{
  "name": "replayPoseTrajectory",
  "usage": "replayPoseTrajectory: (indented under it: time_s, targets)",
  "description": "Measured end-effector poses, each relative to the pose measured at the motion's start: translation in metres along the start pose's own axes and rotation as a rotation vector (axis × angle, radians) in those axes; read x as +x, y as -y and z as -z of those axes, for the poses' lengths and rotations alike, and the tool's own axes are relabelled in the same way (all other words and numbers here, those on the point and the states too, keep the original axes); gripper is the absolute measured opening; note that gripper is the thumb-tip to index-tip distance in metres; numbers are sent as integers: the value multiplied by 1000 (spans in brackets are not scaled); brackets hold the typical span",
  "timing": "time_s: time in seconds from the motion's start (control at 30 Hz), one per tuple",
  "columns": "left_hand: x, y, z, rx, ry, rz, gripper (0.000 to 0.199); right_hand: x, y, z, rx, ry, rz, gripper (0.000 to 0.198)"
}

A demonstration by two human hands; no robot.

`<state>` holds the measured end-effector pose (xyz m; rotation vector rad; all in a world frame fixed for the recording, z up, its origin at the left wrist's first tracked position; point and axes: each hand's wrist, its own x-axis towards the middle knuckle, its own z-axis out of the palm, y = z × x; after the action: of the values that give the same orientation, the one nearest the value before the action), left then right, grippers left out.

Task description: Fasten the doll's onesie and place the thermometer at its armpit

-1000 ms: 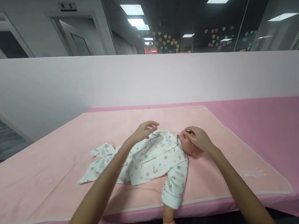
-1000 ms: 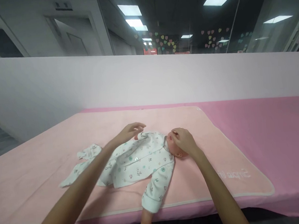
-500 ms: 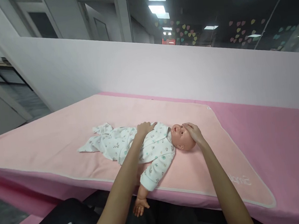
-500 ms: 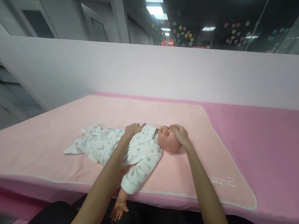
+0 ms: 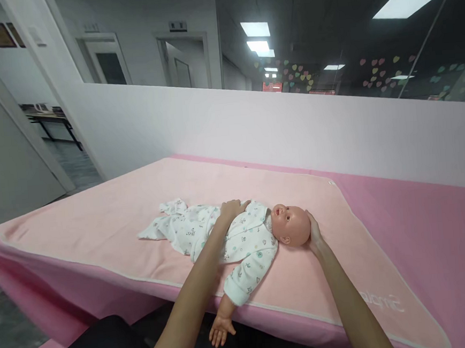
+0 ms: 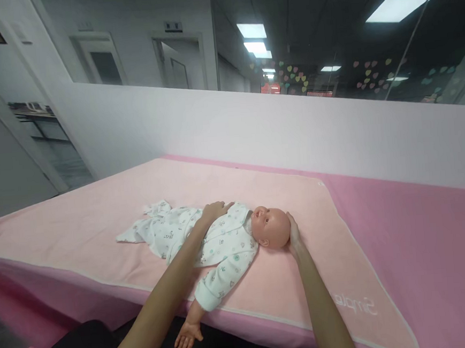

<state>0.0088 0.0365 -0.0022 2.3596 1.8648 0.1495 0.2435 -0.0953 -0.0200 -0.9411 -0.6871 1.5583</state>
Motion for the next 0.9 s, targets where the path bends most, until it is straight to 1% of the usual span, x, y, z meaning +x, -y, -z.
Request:
replayPoseTrajectory:
  time_s: [0.17,0.33,0.4,0.53,0.6,0.67,0.7,0.8,0.83,0.87,0.9]
  targets:
    - [3,3,-3,-2,-1,-20,70,4,-4,10,9,-23,9,53]
    - [1,1,-1,2,0,-28,69,8,-6,13,15,-71,35,55]
    - [0,0,0,4,3,-25,68,10,-6,16,-17,-132,69,52]
    - [-2,-1,1,2,5,-27,65,12,-2,24,-41,-336,208,47]
    - [-3,-2,0,-3,1,-29,64,11,0,24,-65,-366,279,48]
    - [-3,-1,-1,-11,-13,-27,64,7,0,20,-119,-324,303,50]
    - [-3,-1,-2,-14,-22,-30,64,5,-1,18,-147,-278,287,51]
    - [-3,-1,-3,-22,-32,-35,64,1,-4,12,-211,-113,175,56]
    - [-3,-2,-2,-26,-30,-33,64,0,-4,13,-223,-82,144,55]
    - [-4,-2,-2,-30,-29,-32,64,1,-4,15,-229,-81,130,53]
    - [-4,-2,-2,-33,-30,-30,64,2,-3,19,-228,-112,137,49]
